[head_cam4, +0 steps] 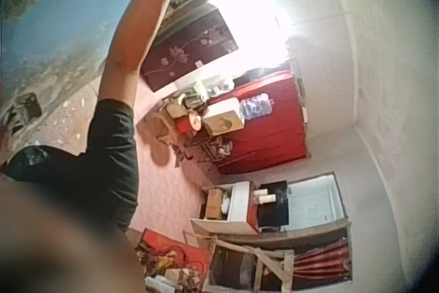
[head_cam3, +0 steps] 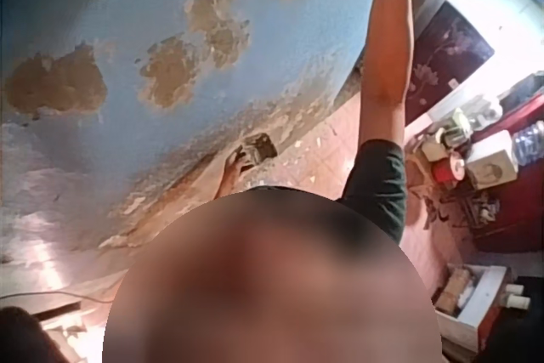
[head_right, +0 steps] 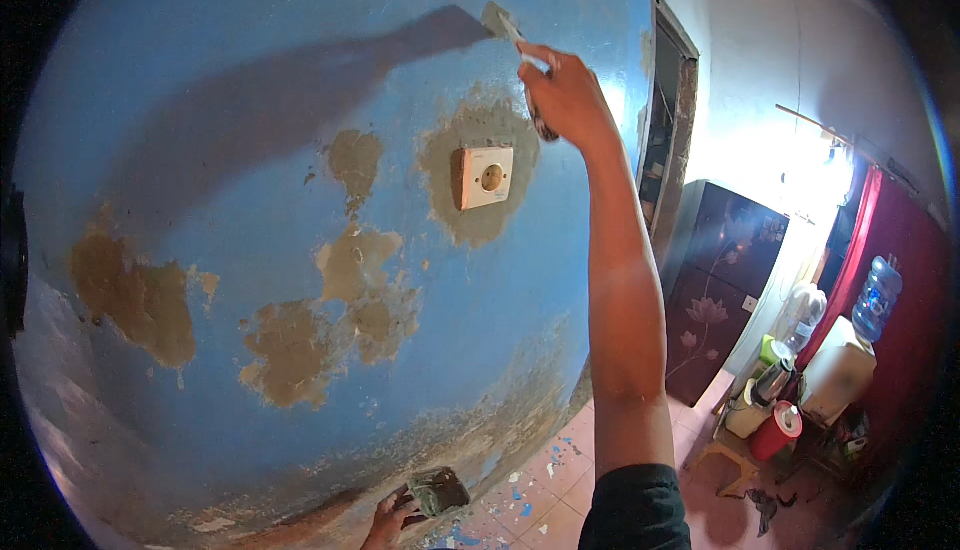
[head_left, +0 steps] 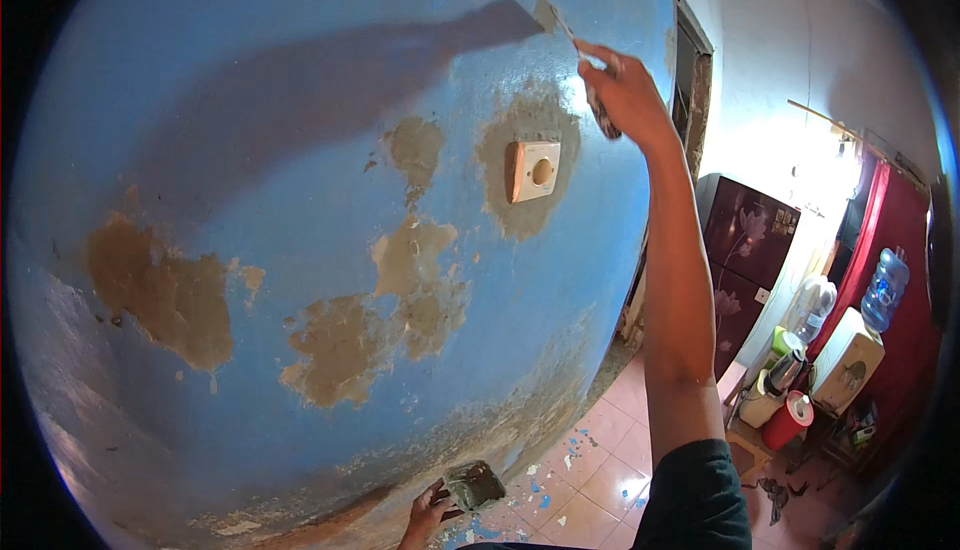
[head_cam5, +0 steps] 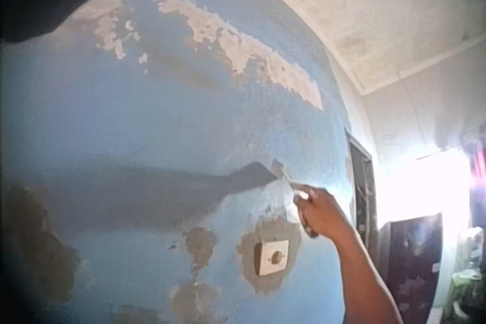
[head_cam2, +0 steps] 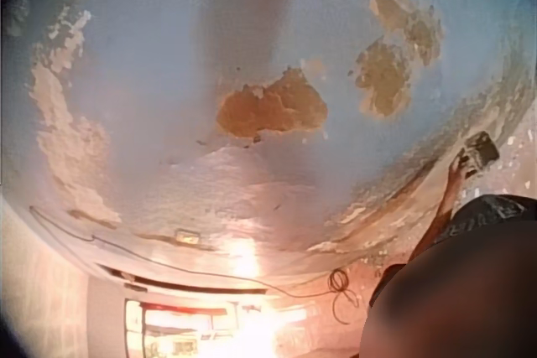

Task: Applying patching compound to a damaged wall using a putty knife to smooth the surface.

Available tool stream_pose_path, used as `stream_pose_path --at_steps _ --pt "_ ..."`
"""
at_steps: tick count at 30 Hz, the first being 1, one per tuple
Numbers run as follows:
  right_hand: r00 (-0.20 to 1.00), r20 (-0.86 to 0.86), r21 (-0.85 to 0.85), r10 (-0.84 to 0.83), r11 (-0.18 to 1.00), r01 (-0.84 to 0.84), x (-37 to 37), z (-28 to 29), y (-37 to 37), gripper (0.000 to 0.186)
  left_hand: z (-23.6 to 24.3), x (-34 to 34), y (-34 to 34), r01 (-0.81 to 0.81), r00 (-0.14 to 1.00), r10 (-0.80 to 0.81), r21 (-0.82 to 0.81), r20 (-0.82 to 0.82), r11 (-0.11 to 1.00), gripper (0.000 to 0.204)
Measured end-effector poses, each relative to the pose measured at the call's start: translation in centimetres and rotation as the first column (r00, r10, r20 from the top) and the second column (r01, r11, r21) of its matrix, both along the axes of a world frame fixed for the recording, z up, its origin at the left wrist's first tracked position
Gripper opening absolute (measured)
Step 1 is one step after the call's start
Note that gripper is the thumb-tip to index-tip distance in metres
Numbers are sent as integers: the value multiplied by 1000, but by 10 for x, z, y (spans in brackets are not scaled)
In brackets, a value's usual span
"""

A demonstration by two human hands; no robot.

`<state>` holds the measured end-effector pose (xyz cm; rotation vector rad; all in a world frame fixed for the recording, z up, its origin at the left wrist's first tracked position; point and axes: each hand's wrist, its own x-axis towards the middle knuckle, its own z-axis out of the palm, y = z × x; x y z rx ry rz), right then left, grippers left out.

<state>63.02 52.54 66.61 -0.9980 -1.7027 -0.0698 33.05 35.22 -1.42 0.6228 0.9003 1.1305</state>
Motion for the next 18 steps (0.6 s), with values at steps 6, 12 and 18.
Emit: stream_pose_path --at_steps 6,12,18 --pt "999 25 101 -45 994 42 -15 19 33 46 -24 8 -2 -22 1000 24 121 -11 992 68" --pt "990 131 -44 54 998 -48 -2 -15 -19 45 49 2 -21 -56 993 46 -88 -110 995 70" --pt "998 -55 67 13 998 -9 10 41 30 47 43 9 -20 -19 996 18 -14 -88 1000 70"
